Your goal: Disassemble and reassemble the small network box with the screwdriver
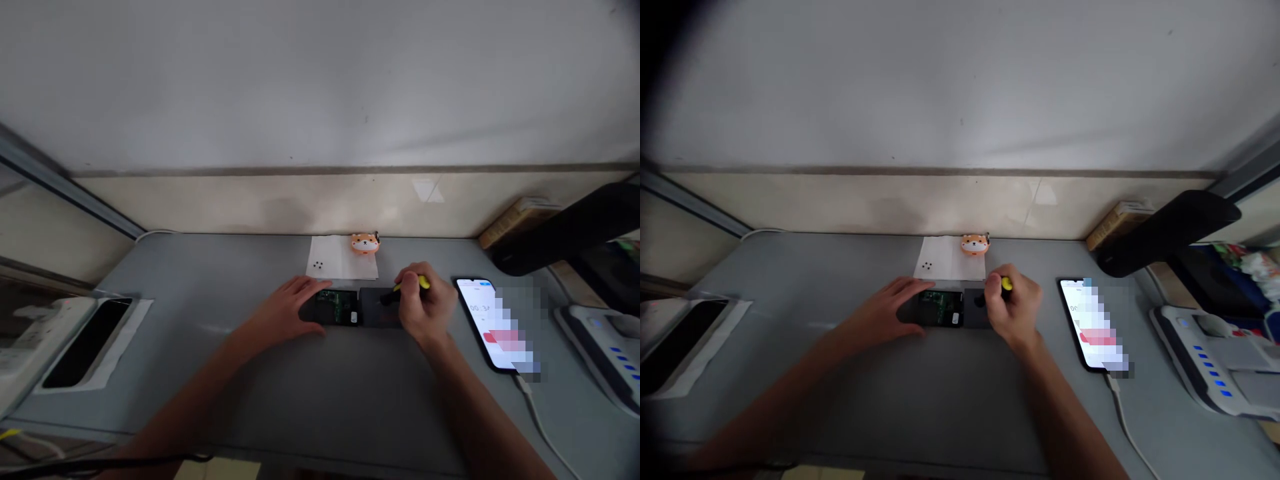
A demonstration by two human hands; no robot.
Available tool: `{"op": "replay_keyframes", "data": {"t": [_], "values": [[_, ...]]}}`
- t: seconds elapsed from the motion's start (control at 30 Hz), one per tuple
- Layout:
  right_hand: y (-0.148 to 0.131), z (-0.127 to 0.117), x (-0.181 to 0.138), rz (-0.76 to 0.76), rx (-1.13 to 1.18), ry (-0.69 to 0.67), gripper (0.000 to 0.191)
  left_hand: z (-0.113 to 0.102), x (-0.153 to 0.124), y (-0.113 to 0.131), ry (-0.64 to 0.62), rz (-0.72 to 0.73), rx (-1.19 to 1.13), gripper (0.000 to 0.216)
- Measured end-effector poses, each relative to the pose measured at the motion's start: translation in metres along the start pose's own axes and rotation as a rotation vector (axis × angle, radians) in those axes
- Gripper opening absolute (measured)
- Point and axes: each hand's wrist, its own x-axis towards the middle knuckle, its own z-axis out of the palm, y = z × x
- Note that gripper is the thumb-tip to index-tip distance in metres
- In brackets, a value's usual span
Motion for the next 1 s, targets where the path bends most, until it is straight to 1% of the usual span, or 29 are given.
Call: {"op": "replay_keyframes", "data": {"t": [0.07,0.13,0.23,0.33,0.43,0.5,0.7,0.77,0.83,0.93,1.0], "values": [[0.001,-0.001,-0.001,0.016,0.005,0.050,0.029,0.000,0.000,0.000,0.001,0.009,0.018,0.082],[0.002,-0.001,-0.002,0.017,0.012,0.071,0.029,0.001,0.000,0.000,0.020,0.031,0.041,0.084],[0.000,-0.002,-0.004,-0.020,0.005,0.017,0.029,0.006,0.002,0.001,0.045,0.087,0.075,0.079],[0.000,-0.005,-0.001,-0.038,-0.018,-0.036,0.030,0.012,0.005,0.003,0.018,0.130,0.083,0.069],[0.001,-0.008,0.003,-0.033,-0.051,-0.080,0.031,0.014,0.006,0.005,0.003,0.137,0.074,0.062],[0.003,-0.008,0.004,-0.040,-0.063,-0.111,0.031,0.014,0.006,0.005,0.012,0.139,0.076,0.063],[0.004,-0.002,0.001,-0.049,-0.022,-0.137,0.031,0.008,0.000,0.003,0.060,0.133,0.097,0.070],[0.003,-0.003,0.001,-0.053,-0.001,-0.158,0.031,0.007,-0.002,0.003,0.069,0.127,0.094,0.067],[0.003,-0.004,0.001,-0.004,0.019,-0.141,0.032,0.006,-0.003,0.004,0.079,0.126,0.089,0.059],[0.001,-0.004,0.001,0.120,0.062,-0.043,0.034,0.007,-0.005,0.007,0.078,0.128,0.085,0.045],[-0.003,-0.001,-0.002,0.162,0.101,0.003,0.034,0.007,-0.006,0.009,0.070,0.122,0.090,0.041]]}}
